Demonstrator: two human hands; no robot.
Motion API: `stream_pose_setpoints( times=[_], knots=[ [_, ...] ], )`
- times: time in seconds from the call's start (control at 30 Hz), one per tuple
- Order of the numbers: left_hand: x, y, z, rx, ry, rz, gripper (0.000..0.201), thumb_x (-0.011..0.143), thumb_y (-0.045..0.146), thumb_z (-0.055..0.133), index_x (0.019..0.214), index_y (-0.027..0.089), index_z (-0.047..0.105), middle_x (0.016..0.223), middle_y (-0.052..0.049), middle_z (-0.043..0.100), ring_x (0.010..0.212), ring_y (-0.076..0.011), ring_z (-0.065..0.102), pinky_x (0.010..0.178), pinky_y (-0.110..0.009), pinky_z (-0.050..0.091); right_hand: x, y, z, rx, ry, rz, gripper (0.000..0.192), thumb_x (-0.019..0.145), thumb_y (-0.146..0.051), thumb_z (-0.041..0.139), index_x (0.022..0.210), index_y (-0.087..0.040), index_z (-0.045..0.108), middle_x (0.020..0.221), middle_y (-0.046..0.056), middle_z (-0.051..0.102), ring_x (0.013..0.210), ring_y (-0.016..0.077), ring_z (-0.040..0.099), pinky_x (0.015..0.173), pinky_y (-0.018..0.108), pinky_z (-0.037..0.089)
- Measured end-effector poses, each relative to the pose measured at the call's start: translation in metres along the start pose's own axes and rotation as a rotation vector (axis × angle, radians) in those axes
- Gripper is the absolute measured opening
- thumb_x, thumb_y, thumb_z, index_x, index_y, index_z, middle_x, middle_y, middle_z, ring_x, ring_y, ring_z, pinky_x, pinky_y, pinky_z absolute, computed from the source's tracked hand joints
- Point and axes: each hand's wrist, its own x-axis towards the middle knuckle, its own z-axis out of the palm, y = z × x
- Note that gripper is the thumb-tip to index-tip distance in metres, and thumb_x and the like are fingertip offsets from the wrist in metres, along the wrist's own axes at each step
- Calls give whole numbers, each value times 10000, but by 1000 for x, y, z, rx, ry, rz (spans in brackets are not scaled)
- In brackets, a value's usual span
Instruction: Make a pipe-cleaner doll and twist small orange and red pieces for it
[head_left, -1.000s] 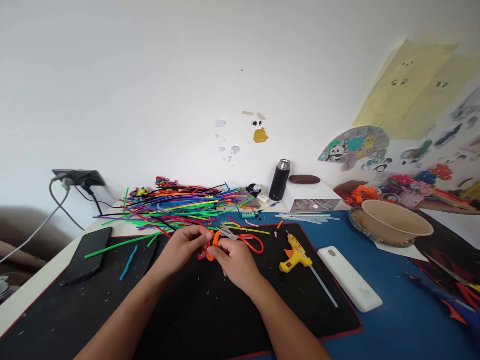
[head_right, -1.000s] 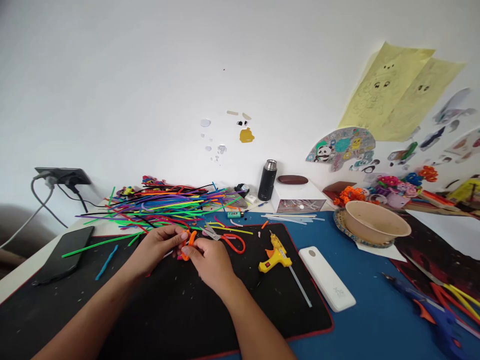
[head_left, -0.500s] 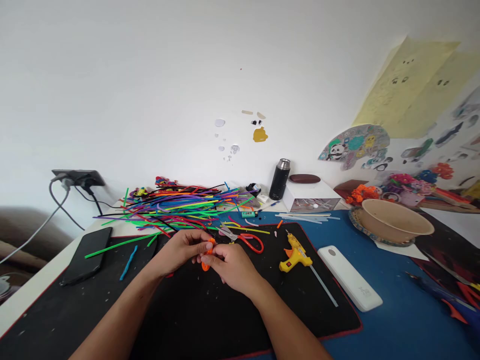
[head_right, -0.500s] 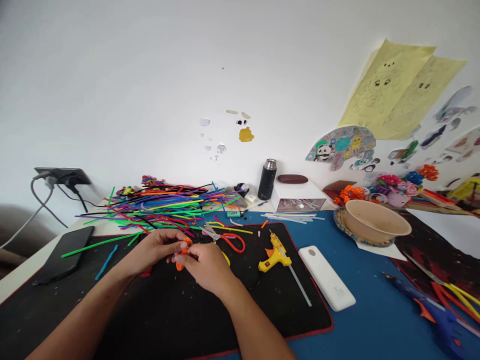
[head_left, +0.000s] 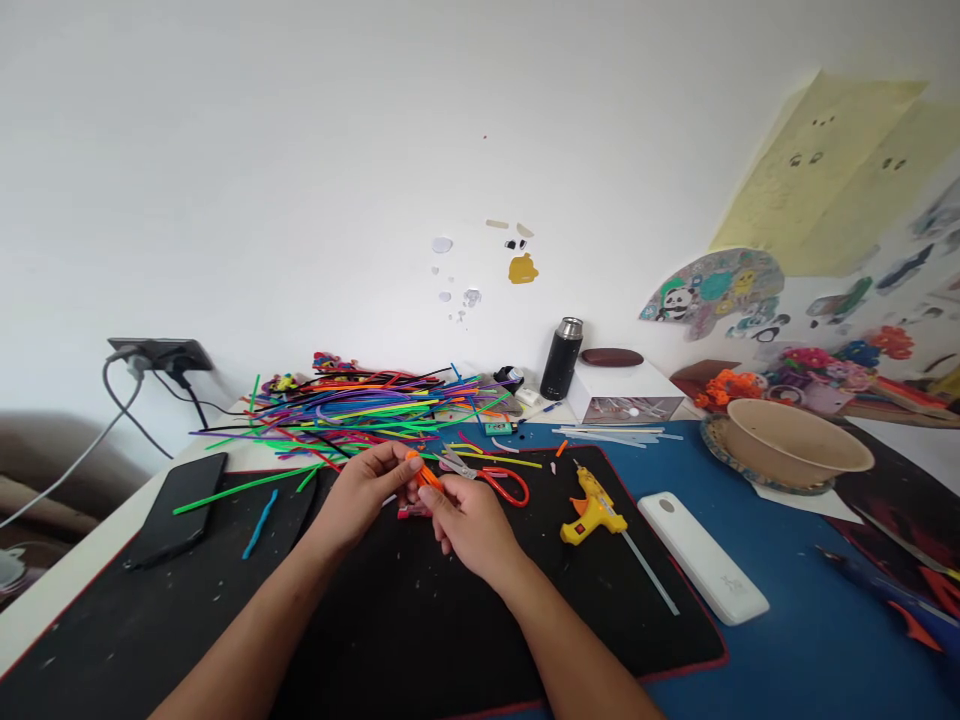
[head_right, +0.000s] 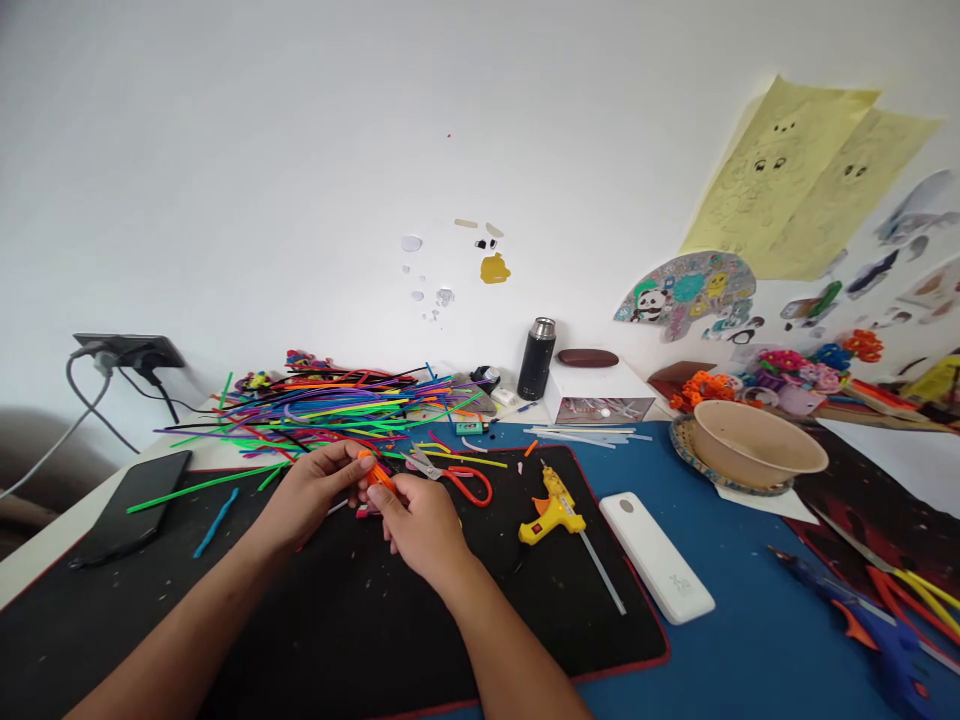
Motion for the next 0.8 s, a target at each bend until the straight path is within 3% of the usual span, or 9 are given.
stream_pose_setpoints(
  times=[0.23,0.47,0.57,0.67,0.8],
  knots=[
    [0,-2,5,-181,47,-31,374,742,463,884,745,153,676,603,-9,679,524,-115,591,514,-211,466,1,4,1,-23,41,-9,534,1028,-634,463,833,-187,681,444,-67,484,378,100,485,473,204,387],
    [1,-3,8,-280,66,-76,359,699,416,912,724,145,679,619,-20,686,550,-122,615,538,-216,497,1,2,0,27,45,-18,501,1030,-593,478,849,-169,675,497,-63,524,383,94,484,467,207,388],
    [3,-3,5,-299,125,-97,379,665,415,931,726,147,669,616,-8,676,552,-118,617,531,-206,501,2,3,-1,2,85,-20,441,1034,-558,481,986,-178,698,580,-55,570,411,98,514,471,214,391],
    [5,-6,3,-308,180,-120,411,634,421,945,714,152,645,597,5,661,543,-115,615,514,-196,496,1,3,-2,-199,200,-90,377,991,-500,597,1216,-215,700,674,-29,646,552,137,608,555,236,424],
    [5,-10,4,-273,149,-135,413,649,433,931,720,152,637,596,7,660,490,-96,574,472,-190,465,-3,-1,-2,-459,259,-172,443,956,-449,672,1361,-269,660,841,24,752,739,195,693,693,272,462]
  ],
)
